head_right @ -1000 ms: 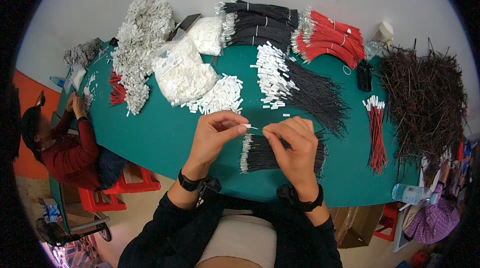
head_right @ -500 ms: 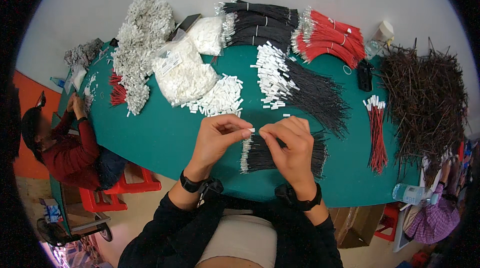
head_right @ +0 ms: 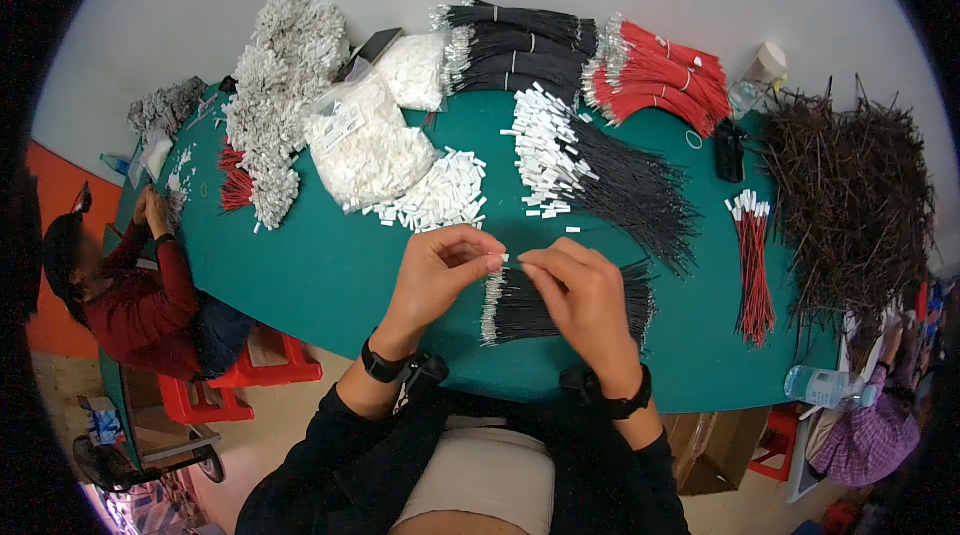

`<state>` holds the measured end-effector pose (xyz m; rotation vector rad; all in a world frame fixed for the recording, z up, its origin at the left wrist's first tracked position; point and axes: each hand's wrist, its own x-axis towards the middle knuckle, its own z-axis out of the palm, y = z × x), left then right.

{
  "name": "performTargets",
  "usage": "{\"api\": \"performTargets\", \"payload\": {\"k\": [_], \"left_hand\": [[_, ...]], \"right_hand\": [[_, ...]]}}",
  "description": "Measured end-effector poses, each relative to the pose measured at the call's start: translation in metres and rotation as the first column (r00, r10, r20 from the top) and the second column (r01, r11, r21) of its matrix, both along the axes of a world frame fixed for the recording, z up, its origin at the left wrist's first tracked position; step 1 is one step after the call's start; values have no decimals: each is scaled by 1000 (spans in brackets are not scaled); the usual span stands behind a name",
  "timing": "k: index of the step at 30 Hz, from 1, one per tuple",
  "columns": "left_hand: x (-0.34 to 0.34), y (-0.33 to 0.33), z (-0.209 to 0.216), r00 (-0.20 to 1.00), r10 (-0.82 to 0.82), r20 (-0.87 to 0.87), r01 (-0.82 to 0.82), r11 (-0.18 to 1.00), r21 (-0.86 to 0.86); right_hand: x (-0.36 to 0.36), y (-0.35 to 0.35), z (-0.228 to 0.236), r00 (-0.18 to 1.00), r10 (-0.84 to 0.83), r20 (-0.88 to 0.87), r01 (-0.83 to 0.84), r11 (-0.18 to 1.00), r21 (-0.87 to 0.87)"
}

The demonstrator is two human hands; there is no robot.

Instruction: The recorder is manually attaching small white plastic connectors to the ends of black wires at an assembly workbench.

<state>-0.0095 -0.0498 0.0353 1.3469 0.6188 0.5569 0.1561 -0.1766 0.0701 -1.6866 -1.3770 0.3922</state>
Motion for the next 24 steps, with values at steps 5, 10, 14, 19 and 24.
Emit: {"api": "performTargets", "payload": {"k": [5, 10, 14, 19, 24], "left_hand": [[3, 11, -2, 990, 103, -94, -62, 932, 357], [-22, 37, -12, 934, 280, -221, 11, 597, 802], [-35, 41, -23, 870, 290, -398, 175, 573, 801], [-33, 37, -34, 807, 290, -514, 343, 479, 808], [-34, 40, -34, 847, 247, -470, 302, 503, 810]], "right_hand": [[32, 3, -10, 978, -53, 200, 63, 997, -46], [58, 29, -6, 712, -282, 643, 171, 958, 231], [53, 9, -25, 921, 212, 326, -159, 970, -181], [23, 6, -50, 903, 361, 231, -286, 908, -305], [22, 3, -47, 922, 317, 221, -253, 928, -274]]}}
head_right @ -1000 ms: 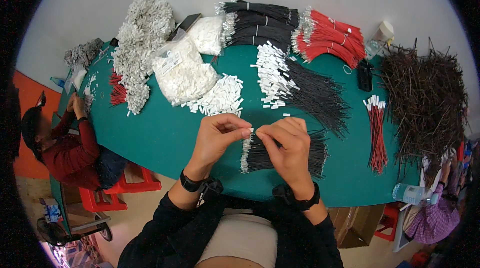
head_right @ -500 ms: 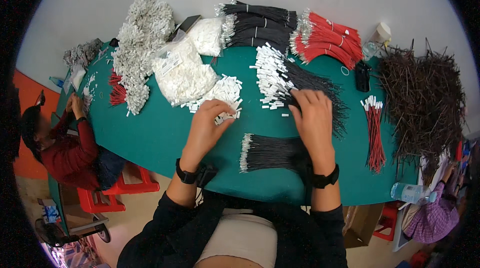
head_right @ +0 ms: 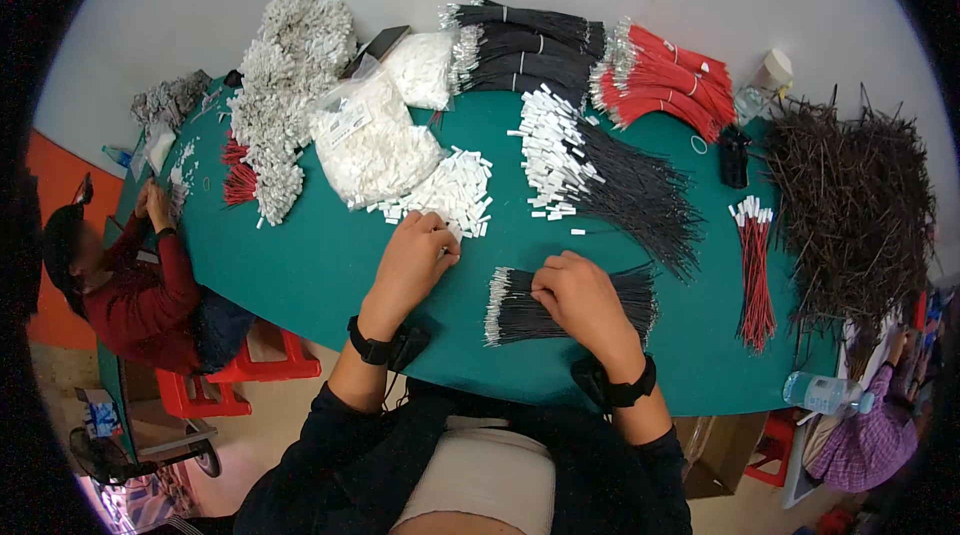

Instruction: The recorder is manually attaching small white plastic connectors to the ends of black wires at an assembly workbench.

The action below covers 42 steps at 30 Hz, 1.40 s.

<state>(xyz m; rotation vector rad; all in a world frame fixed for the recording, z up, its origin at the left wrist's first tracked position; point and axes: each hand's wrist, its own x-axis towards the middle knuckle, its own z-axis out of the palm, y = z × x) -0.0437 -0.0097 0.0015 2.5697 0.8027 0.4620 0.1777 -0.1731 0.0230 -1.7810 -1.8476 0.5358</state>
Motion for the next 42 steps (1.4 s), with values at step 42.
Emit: {"api": "performTargets", "payload": {"k": [42], "left_hand": [[23, -43, 45, 810, 339, 479, 278, 497, -822]], "right_hand": [[-26, -4, 50, 906, -281, -316, 395, 828, 397]]}}
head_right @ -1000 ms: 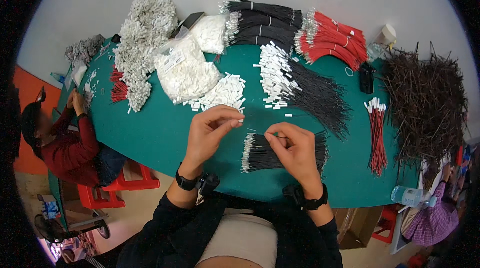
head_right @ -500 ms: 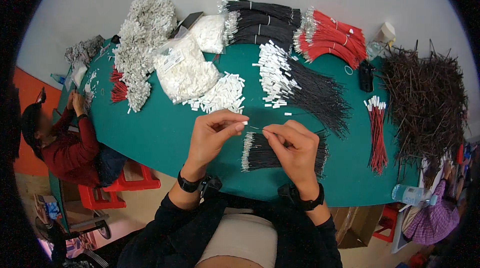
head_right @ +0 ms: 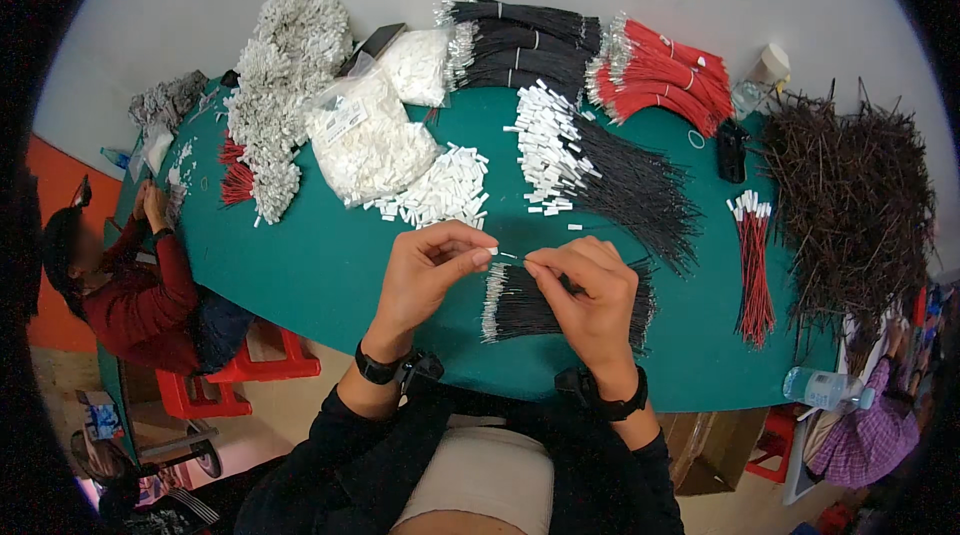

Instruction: The recorder is manually attaching small white plastic connectors to the ends of black wires at an assembly workbench.

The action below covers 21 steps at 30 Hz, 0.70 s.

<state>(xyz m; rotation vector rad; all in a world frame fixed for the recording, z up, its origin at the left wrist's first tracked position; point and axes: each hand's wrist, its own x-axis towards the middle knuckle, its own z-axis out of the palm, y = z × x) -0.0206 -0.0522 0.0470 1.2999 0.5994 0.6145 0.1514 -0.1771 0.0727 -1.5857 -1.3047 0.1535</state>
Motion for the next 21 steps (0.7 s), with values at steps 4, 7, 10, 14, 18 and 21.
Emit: {"api": "performTargets", "payload": {"k": [4, 7, 10, 14, 18, 21], "left_hand": [[1, 0, 2, 1000, -21, 10, 21, 1000, -17], [1, -1, 1, 999, -35, 12, 35, 999, -1], [1, 0, 0, 999, -52, 8, 53, 998, -19], [1, -2, -3, 998, -58, -27, 58, 998, -2], [2, -3, -2, 998, -62, 5, 62, 997, -47], [2, -3, -2, 998, -66, 23, 67, 994, -82]], "right_hand": [[-1, 1, 0, 1000, 6, 5, -7, 1000, 16], [-1, 2, 0, 1000, 20, 19, -20, 1000, 6], [0, 3, 0, 997, 44, 63, -47, 998, 34], [0, 3, 1, 991, 76, 111, -79, 997, 21], [1, 3, 1, 987, 85, 135, -89, 996, 22], [4, 4, 0, 991, 97, 95, -100, 995, 25]]}}
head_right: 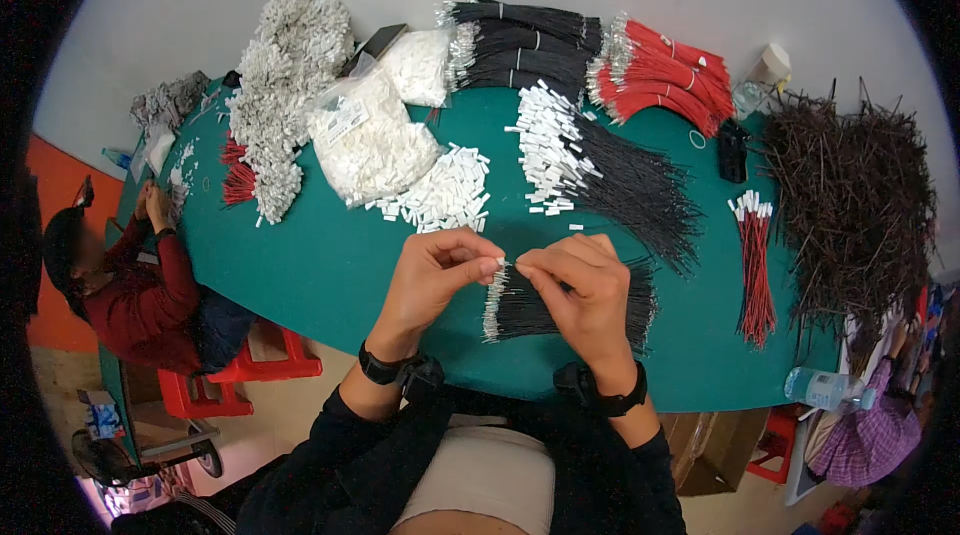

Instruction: The recorder is manually attaching small white plastic connectors to the ends of black wires at an assembly workbench.

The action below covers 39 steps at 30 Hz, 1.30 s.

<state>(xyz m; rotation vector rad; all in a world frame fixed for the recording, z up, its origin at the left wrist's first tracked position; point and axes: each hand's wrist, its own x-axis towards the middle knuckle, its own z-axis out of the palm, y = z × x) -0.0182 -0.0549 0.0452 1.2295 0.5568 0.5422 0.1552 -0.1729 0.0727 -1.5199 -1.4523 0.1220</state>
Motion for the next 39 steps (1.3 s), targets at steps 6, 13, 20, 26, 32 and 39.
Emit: {"api": "performTargets", "payload": {"k": [6, 13, 20, 26, 32, 39], "left_hand": [[-1, 0, 1, 999, 15, -31, -13, 999, 45], [-1, 0, 1, 999, -19, -42, 19, 1000, 8], [0, 1, -1, 998, -25, -62, 27, 999, 35], [0, 1, -5, 997, -39, -64, 42, 998, 38], [1, 8, -14, 978, 57, -202, 32, 909, 415], [21, 61, -39, 906, 353, -234, 41, 478, 878]], "right_hand": [[-1, 1, 0, 1000, 10, -15, -10, 1000, -12], [3, 1, -3, 999, 34, -8, -34, 999, -14], [2, 1, -5, 998, 51, 35, -50, 999, -19], [3, -2, -5, 997, 58, 52, -54, 995, -83], [24, -7, -11, 994, 18, 106, 12, 961, -276], [71, 16, -3, 864, -216, 455, 261, 965, -38]]}}
